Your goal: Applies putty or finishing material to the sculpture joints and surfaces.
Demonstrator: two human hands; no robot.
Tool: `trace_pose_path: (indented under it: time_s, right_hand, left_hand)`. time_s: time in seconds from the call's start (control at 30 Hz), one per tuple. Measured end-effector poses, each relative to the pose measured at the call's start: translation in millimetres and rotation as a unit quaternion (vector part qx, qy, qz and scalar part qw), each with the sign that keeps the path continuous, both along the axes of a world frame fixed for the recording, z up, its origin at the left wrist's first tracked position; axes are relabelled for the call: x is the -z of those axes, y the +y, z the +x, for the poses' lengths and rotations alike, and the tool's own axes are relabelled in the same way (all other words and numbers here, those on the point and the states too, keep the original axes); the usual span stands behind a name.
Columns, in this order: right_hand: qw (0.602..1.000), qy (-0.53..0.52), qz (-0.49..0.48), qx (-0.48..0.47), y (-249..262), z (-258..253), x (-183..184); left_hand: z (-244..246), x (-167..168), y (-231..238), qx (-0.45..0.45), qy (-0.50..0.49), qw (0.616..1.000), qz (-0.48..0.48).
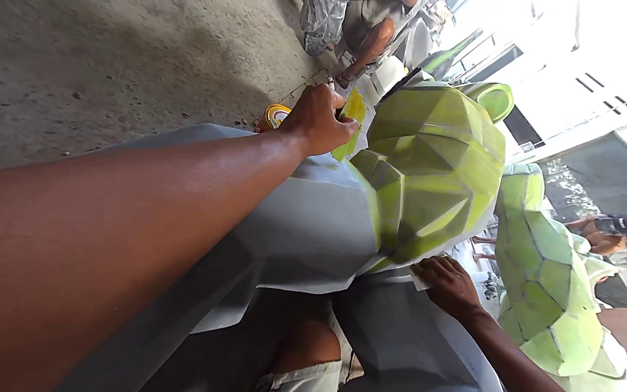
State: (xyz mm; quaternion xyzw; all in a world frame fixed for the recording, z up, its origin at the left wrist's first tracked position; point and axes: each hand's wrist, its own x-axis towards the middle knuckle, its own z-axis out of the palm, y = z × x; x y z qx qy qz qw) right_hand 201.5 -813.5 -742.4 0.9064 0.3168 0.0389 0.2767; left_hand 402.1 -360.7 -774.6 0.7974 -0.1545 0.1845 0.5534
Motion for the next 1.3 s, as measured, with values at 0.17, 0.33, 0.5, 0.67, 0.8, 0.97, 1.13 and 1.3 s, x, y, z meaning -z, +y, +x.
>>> trace_pose_path:
  time_s: [0.17, 0.33, 0.5, 0.67, 0.8, 0.97, 1.13, 1.3]
  right_hand:
    - [0.974, -0.058, 0.193, 0.107, -10, -5, -17]
    - [0.952, -0.032, 0.273, 0.138, -16, -10, -9]
    - [0.941, -0.056, 0.313, 0.118, -13, -8, -4]
    - [0.923, -0.109, 0.345, 0.131, -18, -12, 3]
    - [0.916, -0.085, 0.364, 0.145, -14, -21, 17]
    - [0.944, -0.054, 0.301, 0.124, -11, -29, 34]
    - [0.977, -0.085, 0.194, 0.008, -8, -22, 42]
    - [0.981, -0.102, 0.166, -0.021, -10, -17, 43]
  left_hand:
    - [-1, 0, 0, 0.002, 0.006, 1.000, -0.003]
    - [-1, -1, 0, -0.004, 0.014, 1.000, 0.000]
    - [-3, -1, 0, -0.001, 0.008, 1.000, -0.004]
    - [-4, -2, 0, -0.007, 0.007, 1.000, 0.005]
    - [-4, -3, 0, -0.009, 0.007, 1.000, 0.008]
    - [-3, -2, 1, -0.010, 0.012, 1.000, 0.012]
    - [-3, -1, 0, -0.013, 0.017, 1.000, 0.010]
    - [-4, -1, -1, -0.016, 0.022, 1.000, 0.011]
